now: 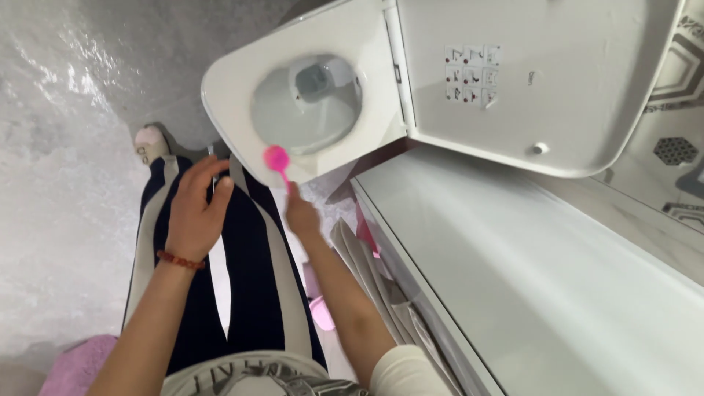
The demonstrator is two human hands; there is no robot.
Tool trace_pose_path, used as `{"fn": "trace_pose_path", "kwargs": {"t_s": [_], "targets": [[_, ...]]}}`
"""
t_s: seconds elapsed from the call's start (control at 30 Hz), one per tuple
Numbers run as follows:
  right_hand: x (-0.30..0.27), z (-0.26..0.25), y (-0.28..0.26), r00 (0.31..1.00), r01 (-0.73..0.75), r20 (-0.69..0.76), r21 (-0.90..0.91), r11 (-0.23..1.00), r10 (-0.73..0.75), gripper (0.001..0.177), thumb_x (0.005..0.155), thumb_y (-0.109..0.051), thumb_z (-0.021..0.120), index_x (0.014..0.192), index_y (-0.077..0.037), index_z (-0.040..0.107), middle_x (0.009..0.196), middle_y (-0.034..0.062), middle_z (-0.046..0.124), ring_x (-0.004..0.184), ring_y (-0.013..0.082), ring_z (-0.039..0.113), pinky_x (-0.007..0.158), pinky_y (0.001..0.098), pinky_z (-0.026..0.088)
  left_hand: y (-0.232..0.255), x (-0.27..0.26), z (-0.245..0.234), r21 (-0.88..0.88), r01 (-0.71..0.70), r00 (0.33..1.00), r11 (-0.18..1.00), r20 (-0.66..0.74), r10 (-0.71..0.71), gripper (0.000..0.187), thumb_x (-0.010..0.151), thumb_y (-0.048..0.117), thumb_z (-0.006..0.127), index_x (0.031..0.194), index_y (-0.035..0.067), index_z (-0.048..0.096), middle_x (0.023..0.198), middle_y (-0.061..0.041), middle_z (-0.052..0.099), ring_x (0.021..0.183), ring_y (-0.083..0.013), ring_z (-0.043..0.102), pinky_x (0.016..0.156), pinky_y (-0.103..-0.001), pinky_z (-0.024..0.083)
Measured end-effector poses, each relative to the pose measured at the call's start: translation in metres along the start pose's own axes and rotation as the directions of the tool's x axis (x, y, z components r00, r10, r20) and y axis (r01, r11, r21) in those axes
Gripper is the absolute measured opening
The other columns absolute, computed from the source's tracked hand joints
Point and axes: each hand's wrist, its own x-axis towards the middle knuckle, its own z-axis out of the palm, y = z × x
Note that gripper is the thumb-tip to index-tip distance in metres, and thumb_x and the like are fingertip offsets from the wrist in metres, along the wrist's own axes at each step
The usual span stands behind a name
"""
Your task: Scrubbing a toilet bowl and lid using a brush and cleaning solution.
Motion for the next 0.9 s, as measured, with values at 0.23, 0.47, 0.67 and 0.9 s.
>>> {"fn": "trace_pose_path", "kwargs": {"t_s": [0.23, 0.47, 0.67, 0.9], "targets": [[0.018, -0.082, 0.115, 0.986, -0.068, -0.161, -0.208, 0.976, 0.035, 0.043, 0.107, -0.034, 0.033, 0.149, -0.028, 0.044, 0.095, 0.0267, 0.072, 0.089, 0.0502, 0.068, 0.082, 0.0625, 0.051, 0.005, 0.000, 0.005, -0.049, 0.044, 0.998, 0.998, 0.037, -0.042, 0.037, 0.105, 0.031, 0.057, 0.134, 0.008, 0.063, 0.148, -0.019, 0.056, 0.137, -0.0355, 0.053, 0.111, -0.044, 0.044], [0.030, -0.009, 0.048, 0.997, -0.006, -0.076, -0.083, 0.997, 0.000, 0.041, 0.106, -0.028, 0.039, 0.146, -0.020, 0.044, 0.094, 0.0275, 0.071, 0.089, 0.0508, 0.070, 0.080, 0.0634, 0.053, 0.009, -0.001, -0.005, -0.091, 0.045, 0.999, 0.995, 0.007, -0.044, 0.034, 0.106, 0.028, 0.058, 0.133, 0.007, 0.064, 0.149, -0.020, 0.055, 0.138, -0.0360, 0.052, 0.111, -0.044, 0.043], [0.024, -0.028, 0.018, 0.999, -0.040, -0.019, -0.056, 0.998, 0.039, 0.036, 0.103, -0.032, 0.041, 0.137, -0.025, 0.047, 0.097, 0.0281, 0.071, 0.092, 0.0521, 0.067, 0.082, 0.0641, 0.051, 0.019, 0.003, -0.013, -0.108, -0.010, 1.000, 0.994, -0.005, 0.010, 0.033, 0.107, 0.026, 0.058, 0.133, 0.006, 0.064, 0.149, -0.020, 0.056, 0.139, -0.0353, 0.052, 0.112, -0.043, 0.042], [0.107, -0.180, 0.191, 0.957, -0.106, -0.276, -0.623, 0.775, -0.091, 0.065, 0.088, -0.025, 0.055, 0.152, -0.027, 0.041, 0.090, 0.0147, 0.074, 0.079, 0.0347, 0.074, 0.065, 0.0553, 0.056, 0.031, 0.012, -0.004, -0.185, -0.042, 0.998, 0.982, -0.044, 0.034, 0.031, 0.107, 0.022, 0.059, 0.132, 0.006, 0.065, 0.146, -0.019, 0.059, 0.138, -0.0331, 0.054, 0.114, -0.041, 0.042]]}}
